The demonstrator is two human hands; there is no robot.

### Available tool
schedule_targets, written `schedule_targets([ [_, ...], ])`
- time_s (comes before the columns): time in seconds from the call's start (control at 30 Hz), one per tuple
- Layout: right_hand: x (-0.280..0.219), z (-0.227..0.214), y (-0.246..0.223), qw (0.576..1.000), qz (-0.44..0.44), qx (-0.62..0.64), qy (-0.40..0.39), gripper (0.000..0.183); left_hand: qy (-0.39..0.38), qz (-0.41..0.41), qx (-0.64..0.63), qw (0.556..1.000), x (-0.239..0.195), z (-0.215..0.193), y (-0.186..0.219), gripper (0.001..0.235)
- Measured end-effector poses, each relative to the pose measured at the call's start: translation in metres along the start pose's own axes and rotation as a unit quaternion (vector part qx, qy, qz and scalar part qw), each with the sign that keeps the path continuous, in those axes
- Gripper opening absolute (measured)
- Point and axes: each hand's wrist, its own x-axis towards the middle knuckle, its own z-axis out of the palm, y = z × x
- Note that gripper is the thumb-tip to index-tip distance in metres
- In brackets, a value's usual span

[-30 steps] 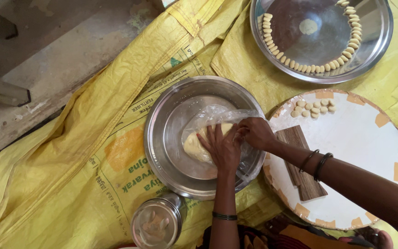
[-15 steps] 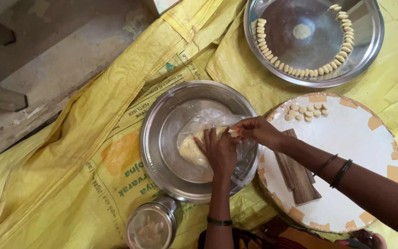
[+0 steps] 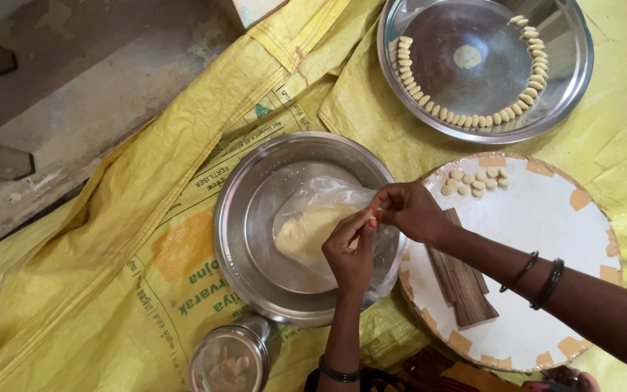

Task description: The person repeatedly pinches off small pieces of dough from a larger mass in a metal bowl and rolls them into uniform balls between their palms. The finished dough balls are placed on a nearby plate. The person continues this process for the duration of the clip.

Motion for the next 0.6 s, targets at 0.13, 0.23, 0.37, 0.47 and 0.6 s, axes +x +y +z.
schedule_targets([
  [0.13, -0.010, 0.000, -0.016, 0.996, 0.039, 0.071, -0.037, 0.014, 0.021, 0.014, 0.000, 1.000, -0.001, -0.002, -0.004, 0.024],
  [0.23, -0.012, -0.004, -0.028, 0.997, 0.050, 0.038, -0.040, 0.017, 0.047, -0.013, -0.020, 0.999, 0.000, 0.001, -0.010, 0.022],
  [0.37, -0.010, -0.005, -0.032, 0.998, 0.039, 0.030, -0.048, 0.017, 0.030, -0.039, -0.057, 0.997, -0.002, 0.002, -0.013, 0.023],
  [0.47, -0.007, -0.008, -0.028, 0.998, 0.056, -0.001, -0.029, 0.015, -0.009, -0.032, -0.076, 0.997, -0.002, 0.003, -0.008, 0.029],
  [0.6, -0.006, -0.010, -0.017, 0.999, 0.040, 0.014, -0.034, 0.011, -0.012, -0.021, -0.023, 0.999, -0.001, 0.003, 0.000, 0.032],
])
